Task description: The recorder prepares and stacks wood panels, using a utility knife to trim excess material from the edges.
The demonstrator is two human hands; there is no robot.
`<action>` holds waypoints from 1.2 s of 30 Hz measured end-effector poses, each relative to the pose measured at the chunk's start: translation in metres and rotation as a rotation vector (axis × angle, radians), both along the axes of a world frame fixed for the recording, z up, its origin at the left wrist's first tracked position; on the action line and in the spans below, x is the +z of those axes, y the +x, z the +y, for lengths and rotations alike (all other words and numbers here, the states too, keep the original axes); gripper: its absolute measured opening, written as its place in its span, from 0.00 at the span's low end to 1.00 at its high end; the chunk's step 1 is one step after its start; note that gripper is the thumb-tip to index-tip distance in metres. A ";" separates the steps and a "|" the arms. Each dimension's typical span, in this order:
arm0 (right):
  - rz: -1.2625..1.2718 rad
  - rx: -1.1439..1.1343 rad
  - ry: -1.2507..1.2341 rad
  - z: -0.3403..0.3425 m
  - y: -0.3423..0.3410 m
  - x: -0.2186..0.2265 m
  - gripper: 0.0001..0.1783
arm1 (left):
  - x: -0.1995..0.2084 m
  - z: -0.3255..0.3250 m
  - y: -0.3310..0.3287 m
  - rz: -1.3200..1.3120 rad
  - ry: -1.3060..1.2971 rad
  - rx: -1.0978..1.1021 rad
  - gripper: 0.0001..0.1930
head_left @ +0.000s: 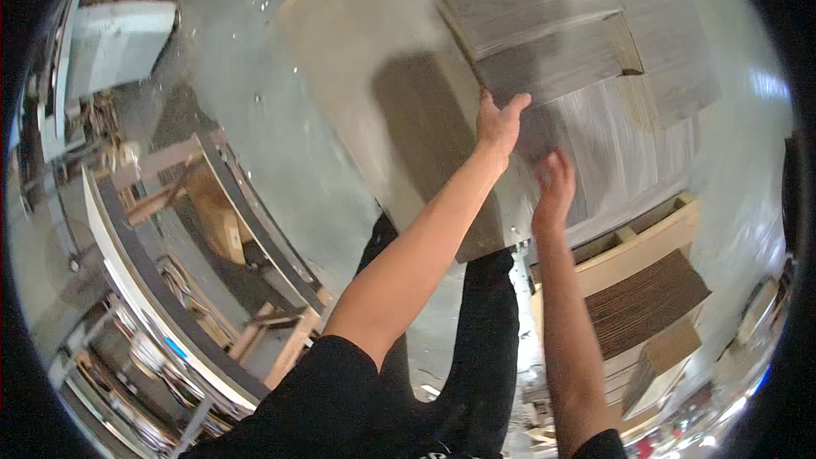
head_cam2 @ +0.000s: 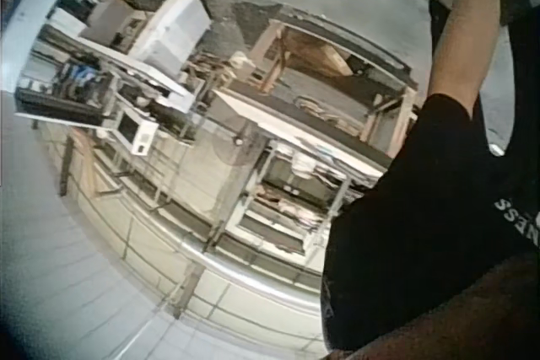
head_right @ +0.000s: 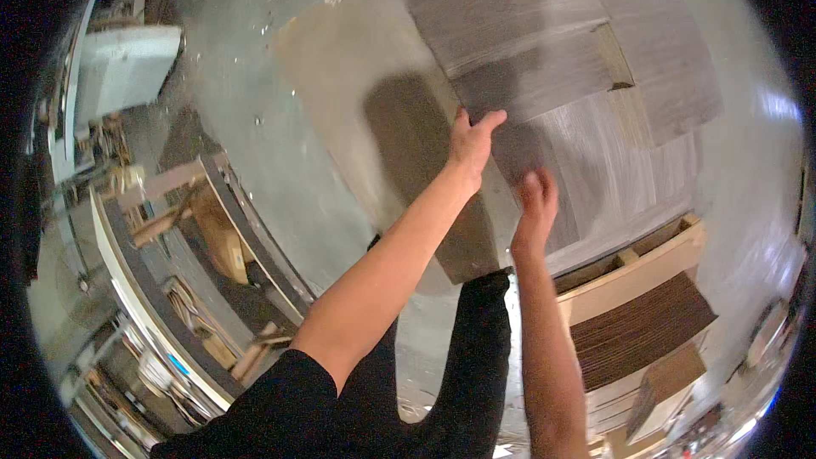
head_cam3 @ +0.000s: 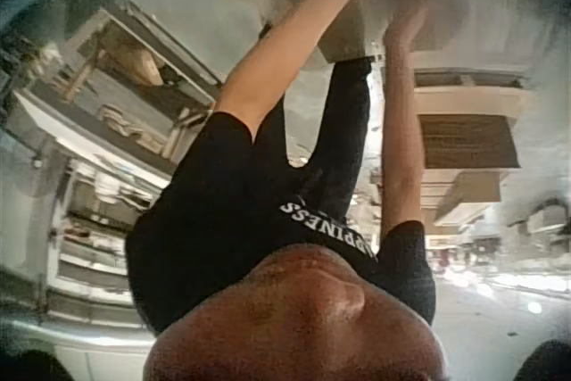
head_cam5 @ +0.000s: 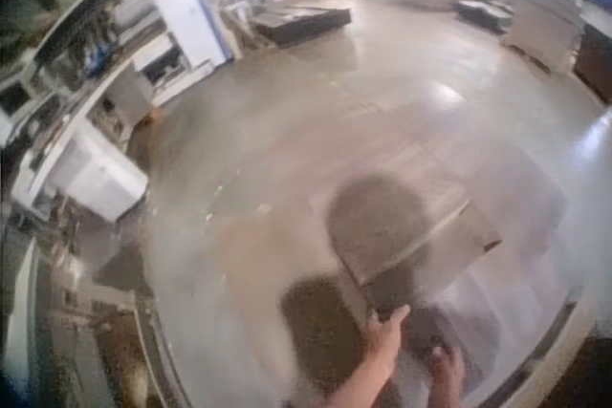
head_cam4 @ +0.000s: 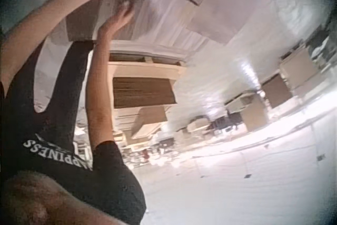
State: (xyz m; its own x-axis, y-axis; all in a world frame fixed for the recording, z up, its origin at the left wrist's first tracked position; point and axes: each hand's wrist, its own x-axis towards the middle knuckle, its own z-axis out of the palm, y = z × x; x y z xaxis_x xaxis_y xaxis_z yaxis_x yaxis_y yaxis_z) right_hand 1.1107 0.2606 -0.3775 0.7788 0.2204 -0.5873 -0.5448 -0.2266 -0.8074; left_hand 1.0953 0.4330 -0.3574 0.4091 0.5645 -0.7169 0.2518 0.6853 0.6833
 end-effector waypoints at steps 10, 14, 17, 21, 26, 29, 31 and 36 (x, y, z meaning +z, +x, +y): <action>0.271 0.197 -0.245 -0.115 -0.177 0.012 0.27 | -0.143 -0.053 -0.134 0.217 0.229 -0.255 0.35; 0.390 0.384 -0.365 -0.196 -0.178 0.016 0.24 | -0.113 -0.087 -0.245 0.448 -0.042 -0.545 0.28; 0.360 0.526 -0.400 -0.236 -0.184 -0.004 0.23 | -0.115 -0.090 -0.410 0.602 0.286 -0.952 0.17; 0.319 0.659 -0.456 -0.220 -0.158 0.051 0.24 | -0.099 -0.124 -0.581 0.752 0.161 -0.227 0.24; 0.084 0.866 -0.709 -0.236 -0.106 0.135 0.25 | -0.045 -0.122 -0.608 0.535 -0.143 0.067 0.25; 0.243 0.795 -0.764 -0.198 -0.099 0.217 0.26 | -0.022 -0.119 -0.632 0.508 -0.163 0.170 0.27; 0.272 0.730 -0.742 -0.214 -0.094 0.248 0.27 | -0.015 -0.111 -0.641 0.454 -0.185 0.204 0.28; 0.107 0.913 -0.902 -0.209 -0.112 0.302 0.28 | 0.000 -0.064 -0.646 0.258 -0.187 0.352 0.27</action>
